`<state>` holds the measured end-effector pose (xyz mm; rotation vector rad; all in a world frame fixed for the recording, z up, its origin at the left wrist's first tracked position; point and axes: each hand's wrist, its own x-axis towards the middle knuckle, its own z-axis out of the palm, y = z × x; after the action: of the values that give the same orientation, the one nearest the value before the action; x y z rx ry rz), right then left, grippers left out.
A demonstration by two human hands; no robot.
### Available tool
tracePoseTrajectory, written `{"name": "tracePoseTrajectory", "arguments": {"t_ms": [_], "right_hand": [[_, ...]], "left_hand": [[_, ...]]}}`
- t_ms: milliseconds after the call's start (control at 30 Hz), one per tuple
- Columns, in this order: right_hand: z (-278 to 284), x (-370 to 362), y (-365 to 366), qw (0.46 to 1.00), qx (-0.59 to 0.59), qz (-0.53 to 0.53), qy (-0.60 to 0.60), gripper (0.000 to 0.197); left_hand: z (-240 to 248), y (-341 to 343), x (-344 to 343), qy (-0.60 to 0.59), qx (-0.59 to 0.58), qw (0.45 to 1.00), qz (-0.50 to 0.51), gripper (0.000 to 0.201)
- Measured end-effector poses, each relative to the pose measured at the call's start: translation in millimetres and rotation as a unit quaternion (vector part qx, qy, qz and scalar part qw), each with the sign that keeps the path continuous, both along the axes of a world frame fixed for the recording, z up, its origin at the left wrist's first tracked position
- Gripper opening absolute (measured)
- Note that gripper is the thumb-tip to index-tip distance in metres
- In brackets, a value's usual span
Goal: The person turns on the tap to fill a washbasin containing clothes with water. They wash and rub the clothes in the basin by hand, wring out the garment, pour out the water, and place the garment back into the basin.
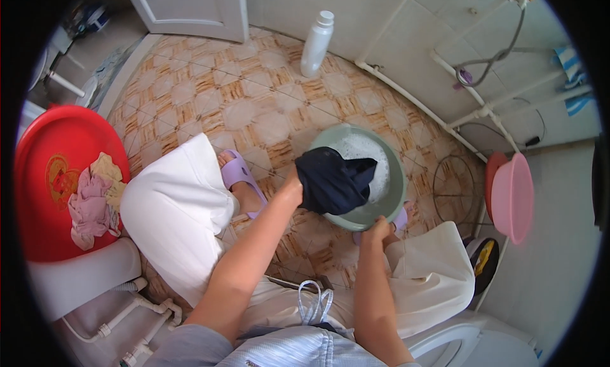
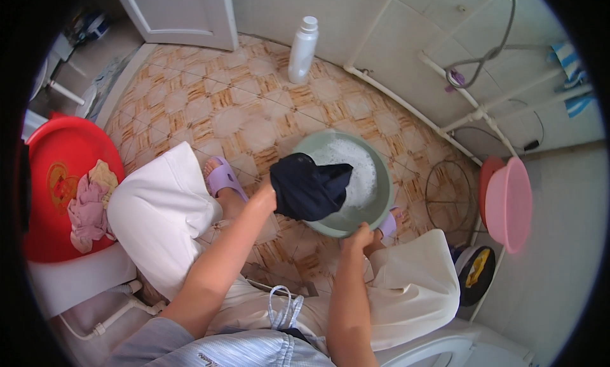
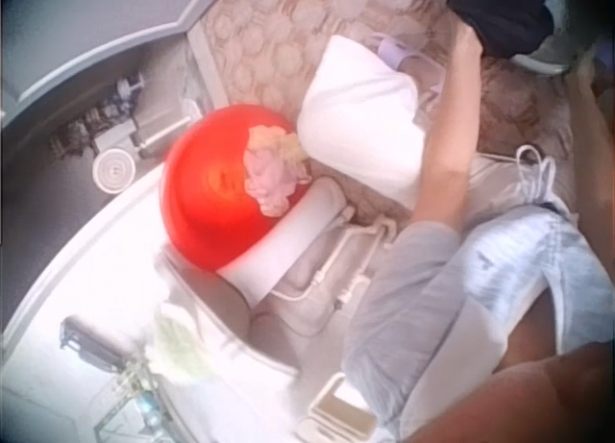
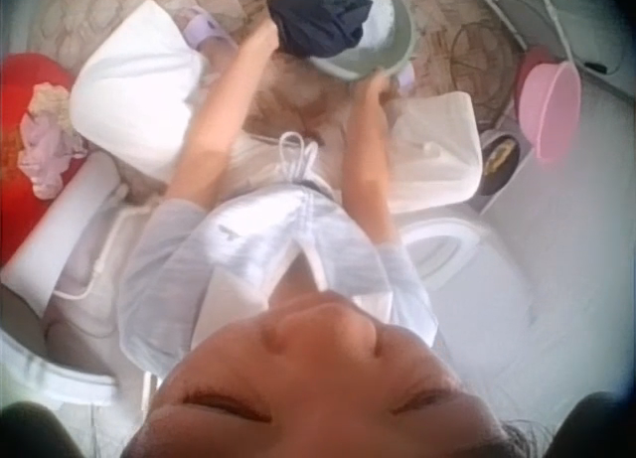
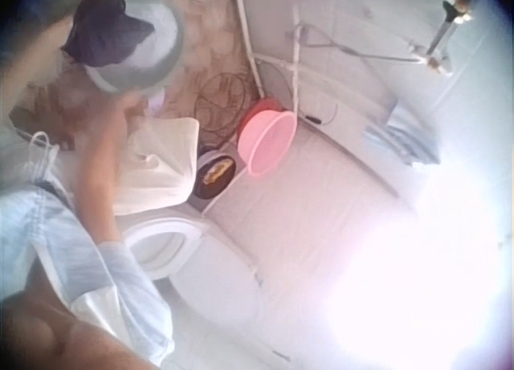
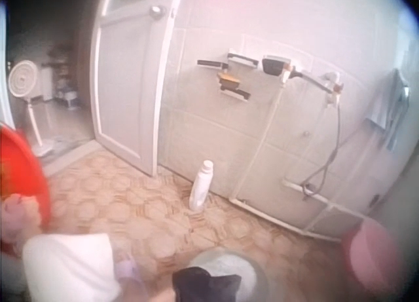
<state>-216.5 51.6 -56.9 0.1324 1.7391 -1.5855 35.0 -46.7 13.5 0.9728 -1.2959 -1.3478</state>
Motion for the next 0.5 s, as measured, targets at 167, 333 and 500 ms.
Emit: {"name": "tracePoseTrajectory", "arguments": {"t_ms": [167, 333, 500], "right_hand": [[-26, 25, 20, 0.993, 0.002, -0.06, -0.099, 0.033], [36, 39, 2, 0.997, 0.026, -0.058, -0.049, 0.024], [79, 42, -18, 0.999, 0.018, 0.005, 0.036, 0.032]], "left_hand": [[-4, -10, 0, -0.12, -0.081, 0.988, 0.047, 0.036], [68, -6, 9, -0.228, -0.071, 0.969, 0.056, 0.039], [69, -5, 16, -0.319, -0.102, 0.942, 0.026, 0.033]]}}
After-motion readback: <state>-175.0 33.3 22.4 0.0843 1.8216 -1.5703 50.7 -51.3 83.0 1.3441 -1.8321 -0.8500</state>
